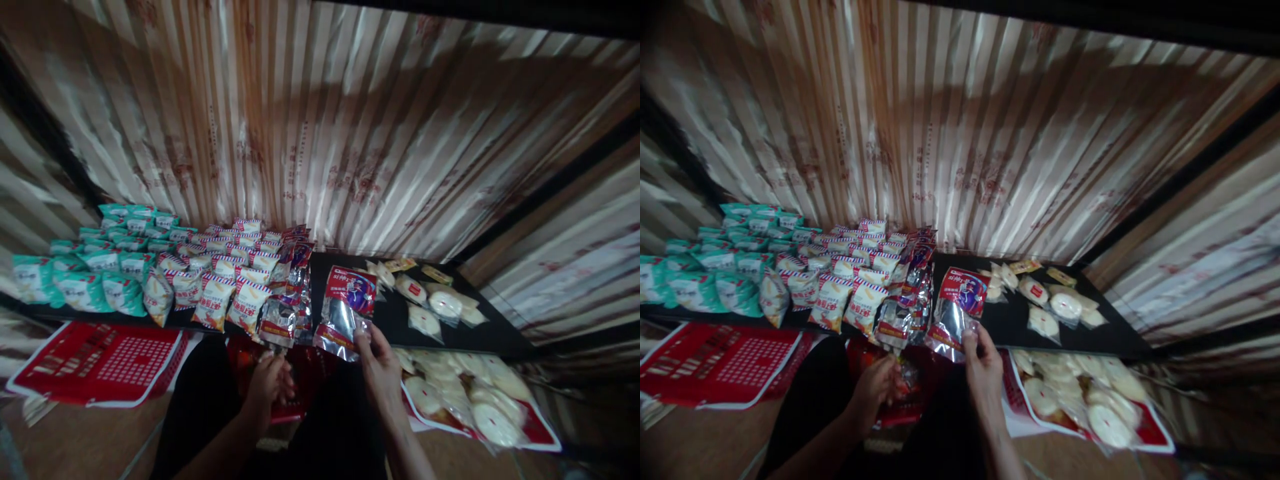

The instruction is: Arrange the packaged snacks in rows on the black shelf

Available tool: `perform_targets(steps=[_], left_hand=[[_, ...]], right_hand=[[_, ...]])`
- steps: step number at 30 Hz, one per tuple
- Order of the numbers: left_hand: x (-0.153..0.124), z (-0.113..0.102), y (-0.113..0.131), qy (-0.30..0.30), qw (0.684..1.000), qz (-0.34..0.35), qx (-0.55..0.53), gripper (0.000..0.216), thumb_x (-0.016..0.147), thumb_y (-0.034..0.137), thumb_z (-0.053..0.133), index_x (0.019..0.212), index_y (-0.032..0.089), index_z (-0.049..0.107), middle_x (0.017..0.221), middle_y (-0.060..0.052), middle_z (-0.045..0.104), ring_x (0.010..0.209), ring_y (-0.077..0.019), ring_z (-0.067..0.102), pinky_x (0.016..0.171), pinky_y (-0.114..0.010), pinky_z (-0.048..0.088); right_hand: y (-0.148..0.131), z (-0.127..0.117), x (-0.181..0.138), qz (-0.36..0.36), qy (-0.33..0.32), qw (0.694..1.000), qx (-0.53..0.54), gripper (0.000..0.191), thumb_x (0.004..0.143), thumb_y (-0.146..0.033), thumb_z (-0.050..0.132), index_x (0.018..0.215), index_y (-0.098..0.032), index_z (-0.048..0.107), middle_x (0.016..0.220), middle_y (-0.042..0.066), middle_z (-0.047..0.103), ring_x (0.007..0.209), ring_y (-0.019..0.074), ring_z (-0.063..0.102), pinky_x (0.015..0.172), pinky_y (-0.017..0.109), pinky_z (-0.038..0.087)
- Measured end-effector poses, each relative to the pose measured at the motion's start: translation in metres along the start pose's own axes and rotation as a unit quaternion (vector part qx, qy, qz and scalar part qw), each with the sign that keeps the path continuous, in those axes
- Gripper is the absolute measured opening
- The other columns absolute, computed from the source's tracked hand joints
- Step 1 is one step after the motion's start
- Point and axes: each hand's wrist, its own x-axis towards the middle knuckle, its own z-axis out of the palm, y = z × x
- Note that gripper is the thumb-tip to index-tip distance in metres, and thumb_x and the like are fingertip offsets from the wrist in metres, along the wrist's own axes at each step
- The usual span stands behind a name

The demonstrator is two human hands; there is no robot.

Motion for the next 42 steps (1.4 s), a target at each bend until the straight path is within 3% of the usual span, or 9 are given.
perform_targets(steps=[4, 7, 10, 17, 21, 26, 31, 42], left_hand=[[-0.016, 0.005, 0.013, 0.008, 0.989, 0.141, 0.049, 0.036, 0.068, 0.053, 0.063, 0.073, 0.018, 0.056, 0.059, -0.001, 0.06, 0.046, -0.0122, 0.055, 0.04, -0.02, 0.036], [-0.024, 0.009, 0.033, 0.036, 0.957, 0.267, 0.105, 0.021, 0.073, 0.04, 0.062, 0.078, 0.02, 0.063, 0.091, -0.008, 0.065, 0.083, -0.0202, 0.062, 0.063, -0.025, 0.049], [-0.022, 0.012, 0.05, 0.053, 0.926, 0.347, 0.14, 0.012, 0.074, 0.027, 0.061, 0.084, 0.023, 0.068, 0.121, -0.008, 0.055, 0.115, -0.0256, 0.049, 0.087, -0.031, 0.045], [-0.002, 0.024, 0.068, 0.028, 0.933, 0.342, 0.111, 0.027, 0.067, 0.011, 0.062, 0.088, 0.026, 0.068, 0.139, -0.005, 0.042, 0.129, -0.0293, 0.034, 0.098, -0.04, 0.04], [0.006, 0.026, 0.065, 0.032, 0.928, 0.349, 0.128, 0.028, 0.068, 0.01, 0.059, 0.089, 0.025, 0.068, 0.138, -0.006, 0.043, 0.131, -0.0293, 0.032, 0.102, -0.043, 0.036], [0.011, 0.02, 0.048, 0.049, 0.901, 0.368, 0.224, 0.026, 0.075, 0.012, 0.051, 0.089, 0.025, 0.068, 0.136, -0.006, 0.046, 0.127, -0.0259, 0.039, 0.107, -0.048, 0.028], [0.009, 0.014, 0.037, 0.045, 0.862, 0.387, 0.323, 0.027, 0.08, 0.015, 0.043, 0.094, 0.023, 0.065, 0.138, -0.008, 0.043, 0.128, -0.0234, 0.04, 0.103, -0.048, 0.036], [0.023, -0.003, 0.026, 0.03, 0.841, 0.409, 0.352, 0.027, 0.083, 0.016, 0.042, 0.094, 0.024, 0.065, 0.133, -0.008, 0.049, 0.121, -0.0213, 0.049, 0.097, -0.041, 0.046]], right_hand=[[-0.011, 0.016, 0.014, -0.046, -0.033, 0.998, -0.009, 0.05, 0.074, -0.052, 0.058, 0.109, -0.017, 0.062, 0.1, 0.007, 0.068, 0.088, 0.0235, 0.061, 0.078, 0.032, 0.047], [-0.025, 0.034, 0.031, -0.092, -0.053, 0.994, -0.035, 0.051, 0.073, -0.051, 0.057, 0.11, -0.017, 0.061, 0.102, 0.008, 0.068, 0.091, 0.0247, 0.061, 0.082, 0.035, 0.046], [-0.043, 0.052, 0.053, -0.136, -0.065, 0.985, -0.087, 0.049, 0.075, -0.05, 0.053, 0.11, -0.016, 0.061, 0.097, 0.008, 0.069, 0.086, 0.0237, 0.062, 0.08, 0.034, 0.045], [-0.075, 0.093, 0.11, -0.219, -0.072, 0.938, -0.258, 0.037, 0.08, -0.042, 0.046, 0.1, -0.016, 0.065, 0.075, 0.007, 0.069, 0.069, 0.0217, 0.061, 0.063, 0.029, 0.043], [-0.08, 0.115, 0.14, -0.224, -0.069, 0.909, -0.346, 0.033, 0.082, -0.033, 0.046, 0.105, -0.015, 0.063, 0.085, 0.011, 0.069, 0.079, 0.0241, 0.064, 0.068, 0.029, 0.043], [-0.087, 0.138, 0.166, -0.208, -0.081, 0.878, -0.424, 0.045, 0.081, -0.027, 0.051, 0.123, -0.01, 0.049, 0.101, 0.015, 0.067, 0.093, 0.0244, 0.063, 0.077, 0.029, 0.045], [-0.091, 0.161, 0.179, -0.194, -0.095, 0.849, -0.482, 0.048, 0.083, -0.022, 0.05, 0.129, -0.011, 0.041, 0.108, 0.015, 0.063, 0.098, 0.0211, 0.061, 0.08, 0.026, 0.044], [-0.096, 0.179, 0.183, -0.167, -0.111, 0.813, -0.546, 0.033, 0.086, -0.032, 0.043, 0.115, -0.023, 0.057, 0.11, 0.011, 0.063, 0.096, 0.024, 0.062, 0.077, 0.033, 0.047]])
